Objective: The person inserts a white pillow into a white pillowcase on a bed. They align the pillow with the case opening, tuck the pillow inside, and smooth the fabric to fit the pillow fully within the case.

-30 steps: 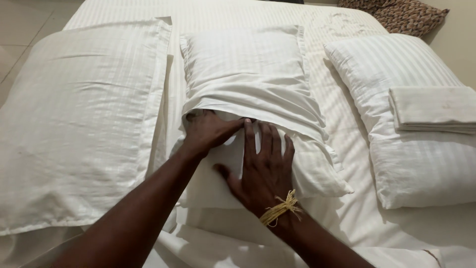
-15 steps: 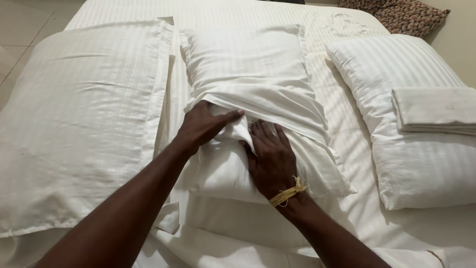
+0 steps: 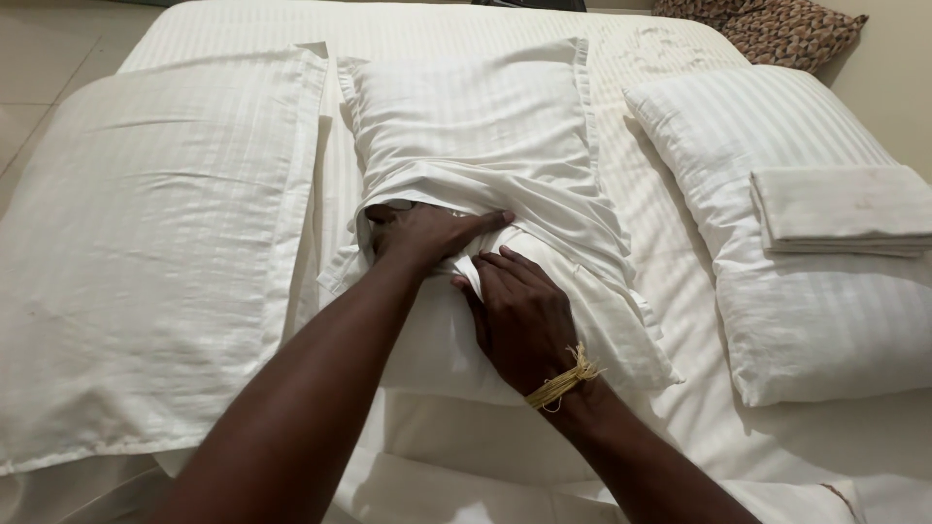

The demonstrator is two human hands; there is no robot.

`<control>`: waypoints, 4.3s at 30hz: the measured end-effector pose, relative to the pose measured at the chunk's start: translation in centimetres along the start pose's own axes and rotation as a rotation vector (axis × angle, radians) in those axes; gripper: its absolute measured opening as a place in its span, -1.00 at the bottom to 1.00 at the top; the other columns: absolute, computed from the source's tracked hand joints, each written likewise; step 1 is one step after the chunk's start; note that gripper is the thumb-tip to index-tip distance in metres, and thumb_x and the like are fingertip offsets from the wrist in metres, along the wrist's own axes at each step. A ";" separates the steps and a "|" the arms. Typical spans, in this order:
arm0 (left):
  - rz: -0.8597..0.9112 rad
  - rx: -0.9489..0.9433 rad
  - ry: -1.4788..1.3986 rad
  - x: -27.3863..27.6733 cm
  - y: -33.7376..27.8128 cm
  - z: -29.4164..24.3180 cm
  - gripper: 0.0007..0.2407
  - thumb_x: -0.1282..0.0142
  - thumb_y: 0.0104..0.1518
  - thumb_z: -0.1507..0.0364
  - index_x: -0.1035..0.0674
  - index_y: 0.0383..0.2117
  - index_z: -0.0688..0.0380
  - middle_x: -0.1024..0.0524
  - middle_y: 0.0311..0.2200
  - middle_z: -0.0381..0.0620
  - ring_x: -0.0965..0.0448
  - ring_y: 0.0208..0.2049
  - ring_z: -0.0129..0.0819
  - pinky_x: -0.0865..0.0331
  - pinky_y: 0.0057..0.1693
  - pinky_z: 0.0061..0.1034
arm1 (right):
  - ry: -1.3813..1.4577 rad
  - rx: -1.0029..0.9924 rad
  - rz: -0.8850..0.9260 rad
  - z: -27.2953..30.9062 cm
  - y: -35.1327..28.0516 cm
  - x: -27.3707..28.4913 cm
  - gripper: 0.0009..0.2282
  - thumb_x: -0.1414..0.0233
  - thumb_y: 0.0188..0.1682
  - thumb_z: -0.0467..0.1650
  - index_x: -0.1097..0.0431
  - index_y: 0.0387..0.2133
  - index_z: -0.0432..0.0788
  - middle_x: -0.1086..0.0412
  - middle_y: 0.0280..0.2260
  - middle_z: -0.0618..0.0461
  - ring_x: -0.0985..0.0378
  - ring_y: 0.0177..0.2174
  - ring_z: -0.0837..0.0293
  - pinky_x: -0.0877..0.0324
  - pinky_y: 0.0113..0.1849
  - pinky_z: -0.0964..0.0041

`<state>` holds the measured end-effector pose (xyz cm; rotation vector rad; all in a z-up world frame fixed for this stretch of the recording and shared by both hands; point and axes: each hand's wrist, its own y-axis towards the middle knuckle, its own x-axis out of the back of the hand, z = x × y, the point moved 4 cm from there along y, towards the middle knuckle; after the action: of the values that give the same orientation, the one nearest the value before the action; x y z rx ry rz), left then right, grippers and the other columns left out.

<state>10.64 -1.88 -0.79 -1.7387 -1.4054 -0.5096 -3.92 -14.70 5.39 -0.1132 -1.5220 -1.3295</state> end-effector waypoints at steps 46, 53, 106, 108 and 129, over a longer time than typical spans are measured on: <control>-0.224 -0.333 0.399 -0.3 -9.8 -6.6 -0.50 -0.16 0.13 0.10 -0.53 -0.01 0.34 -0.54 -0.05 0.28 -0.57 0.00 0.15 -0.46 0.08 -0.08 | 0.012 -0.928 0.604 -15.7 -4.3 -0.2 0.14 0.07 -0.30 0.29 0.45 0.45 -0.02 0.20 0.41 -0.18 -0.07 0.29 -0.31 -0.12 0.23 0.00; -0.067 -0.461 0.364 -3.4 -11.0 -15.3 -0.59 0.02 0.14 0.16 -0.49 0.13 -0.11 -0.35 0.19 0.13 -0.20 0.27 0.33 -0.01 0.21 0.56 | -0.125 -0.766 0.634 -18.4 -7.4 -3.7 0.15 -0.15 -0.25 0.09 0.44 0.55 0.04 -0.09 0.33 -0.33 -0.28 0.21 -0.29 -0.34 0.13 -0.02; -0.437 -0.753 0.152 -3.3 -6.5 -6.6 -0.58 -0.12 0.09 0.06 -0.61 0.01 -0.04 -0.58 0.03 -0.01 -0.50 0.13 -0.07 -0.22 0.29 -0.08 | -0.034 -0.715 0.726 -15.0 -2.6 1.9 -0.21 -0.17 -0.24 0.06 -0.21 0.22 -0.09 -0.46 0.00 -0.27 -0.52 -0.02 -0.26 -0.40 0.02 -0.06; -0.492 -0.511 0.120 0.2 -10.5 -2.4 -0.48 -0.13 0.10 0.04 -0.52 0.12 0.07 -0.52 0.09 0.08 -0.46 0.13 0.02 -0.23 0.25 -0.10 | 0.008 -0.667 0.643 -13.4 -1.8 2.7 -0.11 -0.18 -0.28 0.11 -0.09 0.33 0.03 -0.40 0.02 -0.29 -0.44 0.00 -0.27 -0.37 0.01 -0.08; -0.180 -0.103 -0.354 2.2 -11.6 3.6 0.02 -0.19 -0.20 -0.22 -0.16 0.38 0.19 -0.24 0.34 0.16 -0.19 0.36 0.10 -0.21 0.33 -0.11 | -0.174 -0.157 0.114 -2.5 -0.1 -0.4 -0.06 -0.16 -0.20 0.16 -0.19 0.28 -0.31 -0.22 0.17 -0.48 -0.23 0.18 -0.34 -0.20 0.08 -0.16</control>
<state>-0.27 2.79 2.71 -1.8589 -1.8248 -0.3865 -2.25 -16.40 4.64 -0.4191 -1.5295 -1.3747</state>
